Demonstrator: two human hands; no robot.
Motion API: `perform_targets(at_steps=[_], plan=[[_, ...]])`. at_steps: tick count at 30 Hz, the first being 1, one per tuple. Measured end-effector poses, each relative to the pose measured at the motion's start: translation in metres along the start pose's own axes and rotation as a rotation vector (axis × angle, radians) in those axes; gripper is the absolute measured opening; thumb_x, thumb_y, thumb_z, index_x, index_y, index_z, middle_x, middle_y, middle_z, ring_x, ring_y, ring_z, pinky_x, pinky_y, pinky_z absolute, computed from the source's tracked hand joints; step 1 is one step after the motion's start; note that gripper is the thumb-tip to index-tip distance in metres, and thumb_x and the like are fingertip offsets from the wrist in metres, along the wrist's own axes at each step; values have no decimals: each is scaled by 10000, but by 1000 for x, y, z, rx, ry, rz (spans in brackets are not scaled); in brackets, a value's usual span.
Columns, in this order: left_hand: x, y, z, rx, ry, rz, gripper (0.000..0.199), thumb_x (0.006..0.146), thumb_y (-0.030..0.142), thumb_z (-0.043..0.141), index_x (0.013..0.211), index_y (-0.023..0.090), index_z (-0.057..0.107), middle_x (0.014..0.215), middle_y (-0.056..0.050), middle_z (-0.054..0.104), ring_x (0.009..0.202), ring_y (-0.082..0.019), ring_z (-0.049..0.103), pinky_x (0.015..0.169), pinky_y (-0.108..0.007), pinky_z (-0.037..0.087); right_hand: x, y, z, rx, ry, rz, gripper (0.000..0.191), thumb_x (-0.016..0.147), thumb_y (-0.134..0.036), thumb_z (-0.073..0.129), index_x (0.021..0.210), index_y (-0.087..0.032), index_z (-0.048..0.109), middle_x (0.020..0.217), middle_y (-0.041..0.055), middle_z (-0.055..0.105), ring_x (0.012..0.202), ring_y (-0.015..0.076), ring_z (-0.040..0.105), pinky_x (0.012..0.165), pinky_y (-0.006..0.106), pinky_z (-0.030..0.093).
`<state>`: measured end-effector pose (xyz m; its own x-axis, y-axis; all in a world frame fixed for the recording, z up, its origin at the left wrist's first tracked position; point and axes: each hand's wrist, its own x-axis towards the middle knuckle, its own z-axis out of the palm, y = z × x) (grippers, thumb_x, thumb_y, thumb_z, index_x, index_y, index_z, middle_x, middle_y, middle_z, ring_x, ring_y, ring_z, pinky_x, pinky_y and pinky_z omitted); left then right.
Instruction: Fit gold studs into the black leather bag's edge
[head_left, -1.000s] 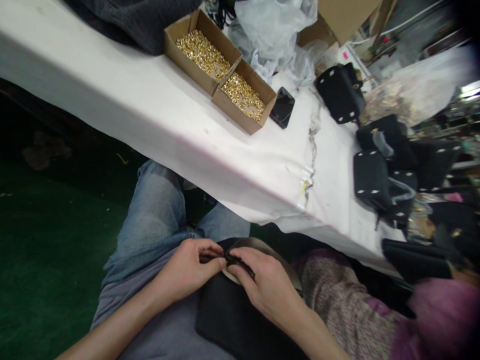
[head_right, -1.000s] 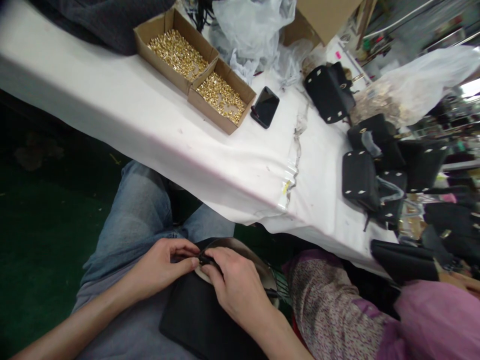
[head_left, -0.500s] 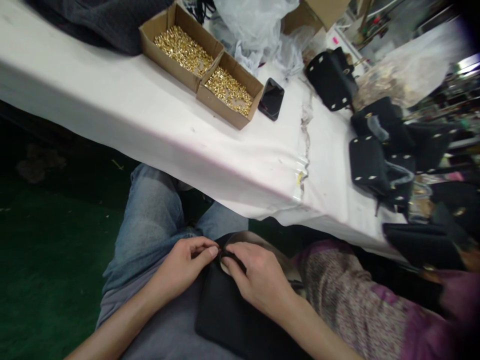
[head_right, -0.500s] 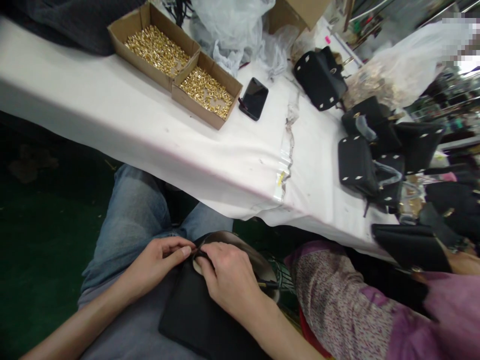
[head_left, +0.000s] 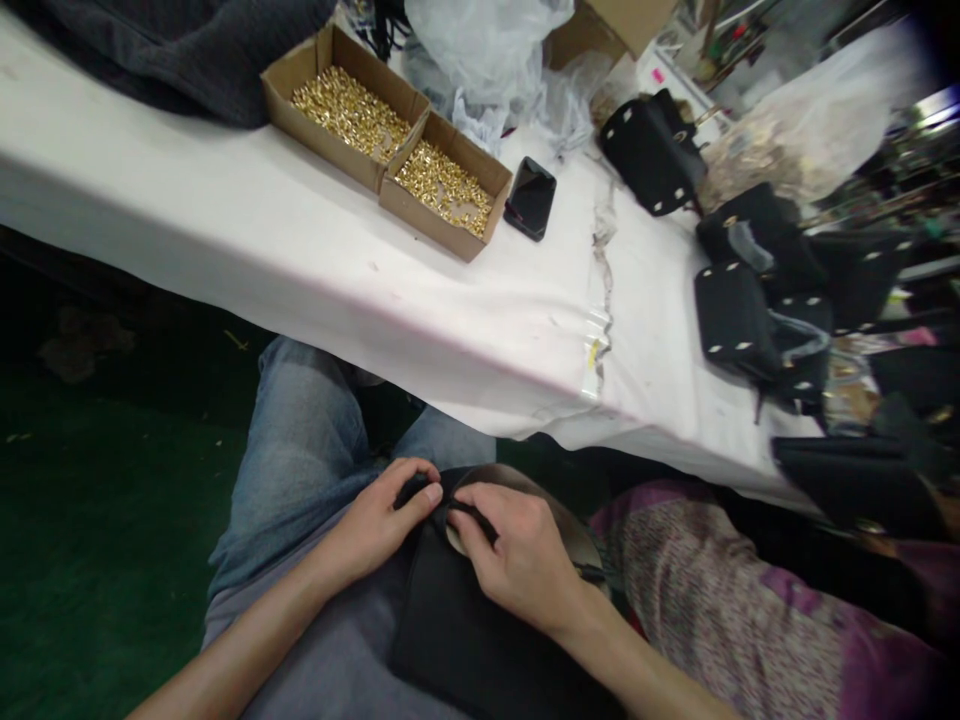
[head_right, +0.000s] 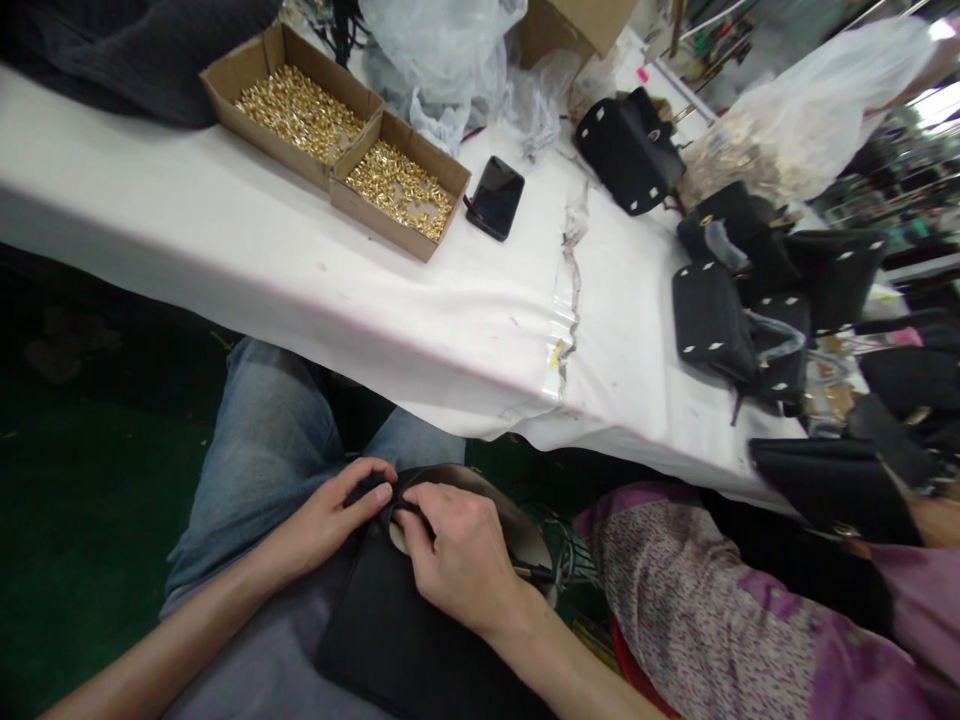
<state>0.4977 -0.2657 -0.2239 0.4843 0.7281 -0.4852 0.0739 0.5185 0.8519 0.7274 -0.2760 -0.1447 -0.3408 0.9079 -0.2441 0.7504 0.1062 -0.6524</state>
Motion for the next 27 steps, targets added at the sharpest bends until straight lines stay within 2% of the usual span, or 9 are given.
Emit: perform_targets(at_steps=[5,8,10,12,14,17,21,25,27], plan=[[-1,7,-6,-12,-243,-45,579,1152,671,538,1697,492,462,1802,34,496,1691,-264,419,1455,-482,243,18,1,-31,185,3,165,163,1078,-223,643,1092,-253,803,998,-9,802,879,195,735,810,330,511],[0,11,-4,-44,-354,-7,882,1041,540,800,1777,472,319,1830,-10,461,1653,-304,480,1416,-471,365,28,0,-47,238,-53,231,172,1061,-207,629,1015,-239,791,861,-28,757,761,168,678,718,303,458],[3,17,0,-8,-326,45,1069,911,359,929,1781,411,310,1779,-59,515,1553,-327,573,1320,-436,480,34,-1,-50,225,-69,232,159,1038,-185,648,975,-229,787,832,-32,742,738,155,652,697,289,428],[8,24,6,72,-242,110,953,846,239,906,1686,300,459,1589,-89,659,1356,-322,674,1158,-400,565,40,-2,-49,203,-74,213,139,1007,-159,681,944,-215,791,829,-31,742,734,144,641,694,278,410],[13,31,10,102,-176,133,584,861,212,812,1420,202,643,1248,-54,751,1086,-269,691,938,-350,571,45,-3,-46,213,-99,173,128,992,-146,702,938,-206,800,822,-34,740,725,132,634,697,267,406],[17,33,12,47,-120,84,196,869,216,770,1038,184,676,959,11,666,902,-199,581,765,-293,480,49,-3,-44,306,-185,126,99,1026,-215,735,963,-208,811,797,-43,735,700,123,630,681,251,415],[13,25,11,-75,-90,22,280,825,272,898,961,181,671,933,14,644,907,-198,592,793,-284,494,44,-1,-54,216,-336,101,102,1016,-213,744,1069,-234,829,900,-9,812,791,170,734,714,258,461],[8,19,9,-108,-124,-2,458,828,276,955,1215,185,728,1172,-47,759,1090,-266,699,984,-340,580,27,-1,-68,-263,-415,144,109,989,-314,818,957,-210,826,958,93,849,882,316,812,720,344,451],[7,18,6,-90,-141,-4,561,822,263,977,1313,199,714,1282,-61,764,1172,-281,711,1056,-353,583,19,0,-74,-364,-431,173,100,974,-295,827,994,-198,818,1021,115,856,929,353,821,734,364,460]])
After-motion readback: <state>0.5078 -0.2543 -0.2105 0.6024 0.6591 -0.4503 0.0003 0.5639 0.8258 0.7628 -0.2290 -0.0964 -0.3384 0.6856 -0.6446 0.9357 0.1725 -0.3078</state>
